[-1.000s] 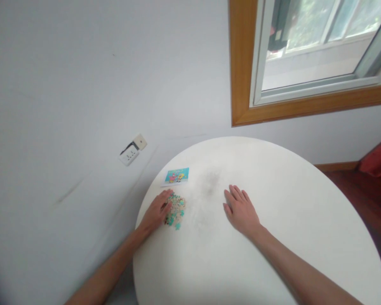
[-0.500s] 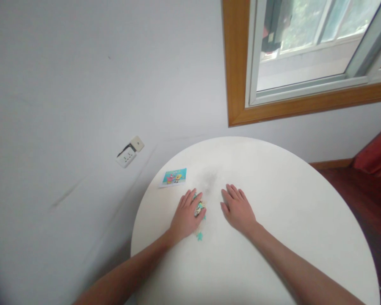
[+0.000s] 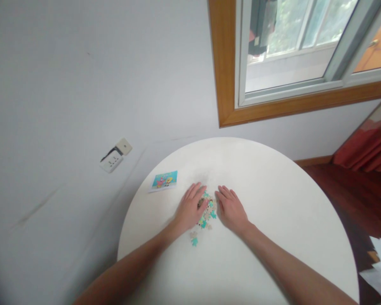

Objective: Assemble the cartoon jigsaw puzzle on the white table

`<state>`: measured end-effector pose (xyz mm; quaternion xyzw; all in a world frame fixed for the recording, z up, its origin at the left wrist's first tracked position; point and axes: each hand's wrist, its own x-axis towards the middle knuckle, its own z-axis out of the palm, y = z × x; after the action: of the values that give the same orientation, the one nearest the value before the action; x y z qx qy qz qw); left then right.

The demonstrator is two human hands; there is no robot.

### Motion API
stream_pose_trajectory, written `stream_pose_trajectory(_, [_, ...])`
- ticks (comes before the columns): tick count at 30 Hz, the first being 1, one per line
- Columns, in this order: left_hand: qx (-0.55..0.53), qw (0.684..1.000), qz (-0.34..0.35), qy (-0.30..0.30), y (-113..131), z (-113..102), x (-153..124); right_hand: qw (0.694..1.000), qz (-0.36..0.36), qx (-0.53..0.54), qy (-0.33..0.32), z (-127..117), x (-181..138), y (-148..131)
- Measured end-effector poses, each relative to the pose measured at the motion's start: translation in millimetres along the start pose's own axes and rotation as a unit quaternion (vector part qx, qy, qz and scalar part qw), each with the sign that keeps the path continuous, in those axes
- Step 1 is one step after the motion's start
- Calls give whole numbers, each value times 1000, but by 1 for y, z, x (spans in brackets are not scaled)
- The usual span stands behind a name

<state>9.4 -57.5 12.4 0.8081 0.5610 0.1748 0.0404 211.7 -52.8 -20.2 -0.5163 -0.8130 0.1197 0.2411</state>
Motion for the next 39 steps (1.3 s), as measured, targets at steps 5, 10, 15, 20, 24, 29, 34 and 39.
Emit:
stream_pose_trajectory(5, [67, 990, -108, 66, -86, -19, 21, 1000, 7, 1, 8, -1, -1, -2])
stream_pose_trajectory(10, [86, 943, -313, 76, -163, -42, 21, 1000, 8, 3, 6, -4, -1, -6])
stream_pose_trajectory(15, [2, 949, -309, 66, -189, -55, 23, 1000, 15, 8, 7, -6, 0, -7])
stream_pose_trajectory(20, [-76, 962, -250, 83, -179, -60, 33, 1000, 16, 16, 5, -5, 2, -6])
stream_pose_trajectory(24, [-132, 962, -200, 131, -144, -58, 37, 998, 32, 44, 12, -5, 3, -4])
stream_pose_trajectory(29, [-216, 948, -143, 185, -82, -54, 42, 976, 111, 173, 71, -5, 7, 0])
stream_pose_trajectory(34, [-368, 912, -108, 147, -32, -36, 47, 881, 164, 418, 152, -14, 16, 3])
stream_pose_trajectory(39, [-406, 905, -71, 104, -14, -15, 45, 832, 196, 474, 211, -24, 21, 16])
